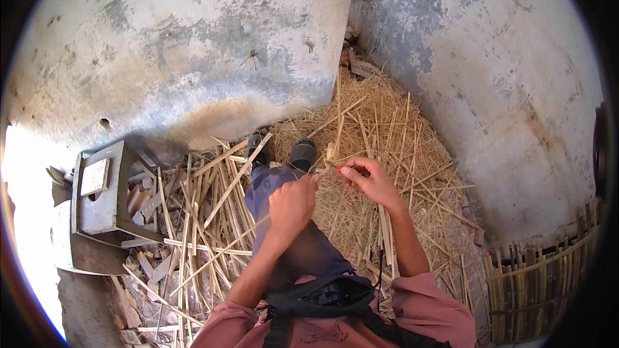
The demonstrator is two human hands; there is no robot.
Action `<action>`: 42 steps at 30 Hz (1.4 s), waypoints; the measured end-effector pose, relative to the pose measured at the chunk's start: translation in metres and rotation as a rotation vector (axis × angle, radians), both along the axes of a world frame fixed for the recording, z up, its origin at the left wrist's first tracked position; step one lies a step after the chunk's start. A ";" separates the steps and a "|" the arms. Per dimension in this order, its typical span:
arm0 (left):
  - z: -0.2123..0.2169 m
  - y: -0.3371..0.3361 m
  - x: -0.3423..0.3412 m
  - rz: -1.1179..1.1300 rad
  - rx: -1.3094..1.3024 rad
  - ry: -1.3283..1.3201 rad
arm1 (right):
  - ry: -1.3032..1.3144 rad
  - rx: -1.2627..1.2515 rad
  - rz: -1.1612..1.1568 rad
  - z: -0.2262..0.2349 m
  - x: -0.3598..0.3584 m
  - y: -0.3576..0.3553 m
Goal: The person uses a small red-handled knife to shave and strip thin pieces from a bamboo slat, holding the slat in one hand and drawing the knife toward themselves to refine the material.
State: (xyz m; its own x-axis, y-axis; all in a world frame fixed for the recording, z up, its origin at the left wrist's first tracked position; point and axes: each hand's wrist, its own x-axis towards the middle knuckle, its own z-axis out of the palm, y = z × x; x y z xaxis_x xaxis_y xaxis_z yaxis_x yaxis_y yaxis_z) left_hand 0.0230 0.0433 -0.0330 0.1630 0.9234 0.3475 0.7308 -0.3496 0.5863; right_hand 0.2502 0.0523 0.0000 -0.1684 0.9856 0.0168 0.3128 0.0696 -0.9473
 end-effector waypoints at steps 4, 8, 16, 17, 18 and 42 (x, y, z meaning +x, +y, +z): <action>0.016 0.005 0.002 0.014 -0.091 0.027 | 0.059 -0.027 -0.013 0.005 0.004 -0.002; 0.034 0.013 -0.001 0.039 -0.108 0.083 | 0.130 -0.018 -0.048 0.002 0.004 -0.004; 0.053 0.007 0.000 0.002 -0.055 0.032 | 0.106 0.052 -0.126 -0.003 -0.010 -0.007; 0.055 0.004 -0.002 0.003 -0.032 0.015 | 0.072 0.055 -0.132 -0.001 -0.012 -0.010; 0.056 0.002 -0.003 0.003 -0.009 -0.003 | 0.055 0.069 -0.148 0.001 -0.015 -0.013; 0.043 -0.018 -0.001 -0.108 -0.167 -0.378 | 0.152 0.467 -0.323 -0.031 -0.048 -0.020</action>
State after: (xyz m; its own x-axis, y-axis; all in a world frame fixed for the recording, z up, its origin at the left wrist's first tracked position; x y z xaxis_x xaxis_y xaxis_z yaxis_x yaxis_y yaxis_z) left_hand 0.0216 0.0255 0.0101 0.1519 0.9567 0.2485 0.4179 -0.2900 0.8610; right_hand 0.2027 0.0328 -0.0305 0.1773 0.8691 0.4618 0.2504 0.4139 -0.8752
